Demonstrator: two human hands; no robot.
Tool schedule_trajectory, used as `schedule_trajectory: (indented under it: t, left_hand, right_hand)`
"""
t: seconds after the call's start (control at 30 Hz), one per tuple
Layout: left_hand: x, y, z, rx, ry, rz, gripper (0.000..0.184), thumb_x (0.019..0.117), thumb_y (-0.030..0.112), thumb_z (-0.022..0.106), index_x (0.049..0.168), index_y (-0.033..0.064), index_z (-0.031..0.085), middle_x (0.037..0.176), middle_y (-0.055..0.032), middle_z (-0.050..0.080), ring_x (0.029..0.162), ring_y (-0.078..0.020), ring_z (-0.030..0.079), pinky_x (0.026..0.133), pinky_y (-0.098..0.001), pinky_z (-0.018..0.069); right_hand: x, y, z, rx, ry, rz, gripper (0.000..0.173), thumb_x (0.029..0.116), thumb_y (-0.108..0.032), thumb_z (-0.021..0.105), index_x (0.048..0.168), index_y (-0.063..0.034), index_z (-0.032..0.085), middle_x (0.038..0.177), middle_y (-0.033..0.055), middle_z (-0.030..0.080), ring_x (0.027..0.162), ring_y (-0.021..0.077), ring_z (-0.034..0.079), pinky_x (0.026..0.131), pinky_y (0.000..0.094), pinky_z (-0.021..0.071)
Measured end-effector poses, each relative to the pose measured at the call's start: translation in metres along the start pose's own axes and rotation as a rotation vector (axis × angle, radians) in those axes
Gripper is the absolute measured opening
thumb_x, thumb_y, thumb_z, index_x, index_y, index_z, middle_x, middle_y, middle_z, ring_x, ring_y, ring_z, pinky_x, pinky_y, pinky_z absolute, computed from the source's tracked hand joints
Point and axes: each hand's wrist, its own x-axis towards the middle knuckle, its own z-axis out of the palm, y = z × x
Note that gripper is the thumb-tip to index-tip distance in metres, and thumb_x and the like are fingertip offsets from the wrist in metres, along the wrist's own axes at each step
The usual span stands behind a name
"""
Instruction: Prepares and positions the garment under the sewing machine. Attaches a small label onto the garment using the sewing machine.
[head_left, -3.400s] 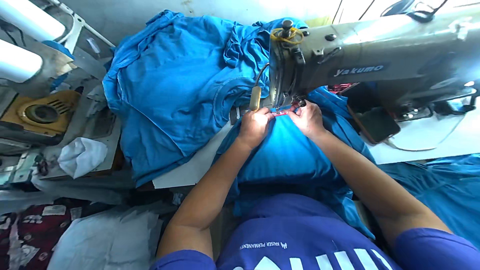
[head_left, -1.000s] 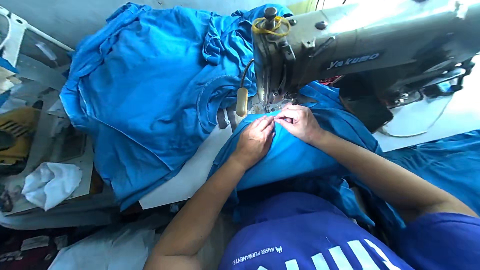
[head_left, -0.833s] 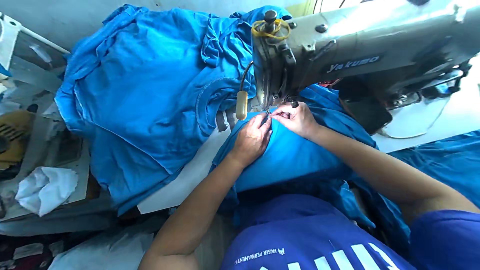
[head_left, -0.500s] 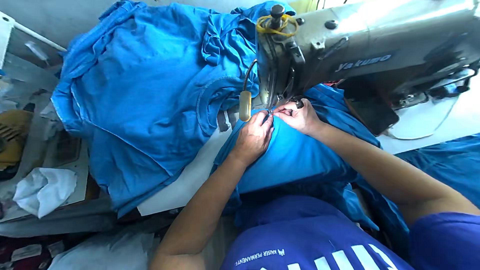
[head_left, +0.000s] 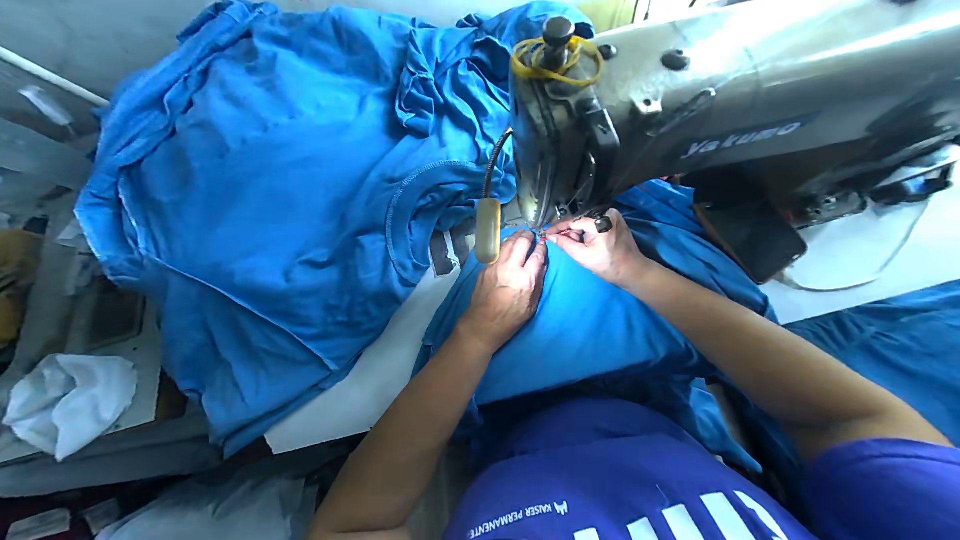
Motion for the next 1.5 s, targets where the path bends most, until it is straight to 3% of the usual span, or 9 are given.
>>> schedule_trajectory:
  t: [0.2,0.37,1.0,1.37,1.5]
  left_hand:
    - [-0.0010,-0.0005,0.0005,-0.011,0.008,-0.012,0.034,0.1028,0.015,0.051,0.126,-0.0024,0.068,0.135,-0.0235,0.062,0.132,-0.0360,0.058,0.108,-0.0441,0.0496]
    - [-0.0008,0.0004,-0.0005,-0.016,0.014,-0.016,0.033,0.1020,0.015,0.052,0.125,-0.0023,0.069,0.134,-0.0234,0.062,0.131,-0.0363,0.059,0.106,-0.0447,0.0510]
    - [-0.0010,-0.0013,0.0010,-0.017,0.048,0.014,0.031,0.1012,0.013,0.054,0.121,-0.0056,0.070,0.132,-0.0247,0.064,0.129,-0.0365,0.060,0.109,-0.0441,0.0488]
    - [0.0013,-0.0019,-0.0014,-0.068,0.075,-0.007,0.030,0.1011,0.012,0.057,0.120,-0.0076,0.070,0.133,-0.0218,0.066,0.130,-0.0339,0.061,0.111,-0.0438,0.0483]
    - [0.0036,-0.0032,-0.0022,-0.075,0.069,-0.010,0.029,0.1010,0.010,0.056,0.119,-0.0073,0.070,0.132,-0.0213,0.067,0.130,-0.0335,0.061,0.112,-0.0440,0.0476]
  right_hand:
    - [0.0001,0.0062,0.0020,0.050,0.004,0.013,0.013,0.0903,-0.017,0.071,0.090,-0.0077,0.079,0.084,0.0073,0.073,0.073,0.0124,0.065,0.071,0.0313,0.0536]
    - [0.0010,0.0068,0.0022,0.063,0.000,0.008,0.013,0.0899,-0.016,0.072,0.091,-0.0054,0.079,0.088,0.0095,0.075,0.081,0.0161,0.070,0.078,0.0357,0.0561]
    - [0.0031,0.0083,0.0011,0.078,0.017,-0.048,0.011,0.0891,-0.015,0.073,0.092,-0.0056,0.078,0.089,0.0101,0.071,0.071,0.0106,0.062,0.070,0.0264,0.0516]
    - [0.0043,0.0050,0.0014,0.083,0.035,-0.038,0.010,0.0898,-0.012,0.072,0.091,-0.0051,0.078,0.088,0.0100,0.072,0.071,0.0124,0.062,0.071,0.0307,0.0524]
    - [0.0047,0.0025,0.0017,0.035,0.050,-0.039,0.010,0.0893,-0.012,0.072,0.090,-0.0049,0.078,0.087,0.0113,0.072,0.073,0.0168,0.064,0.073,0.0370,0.0526]
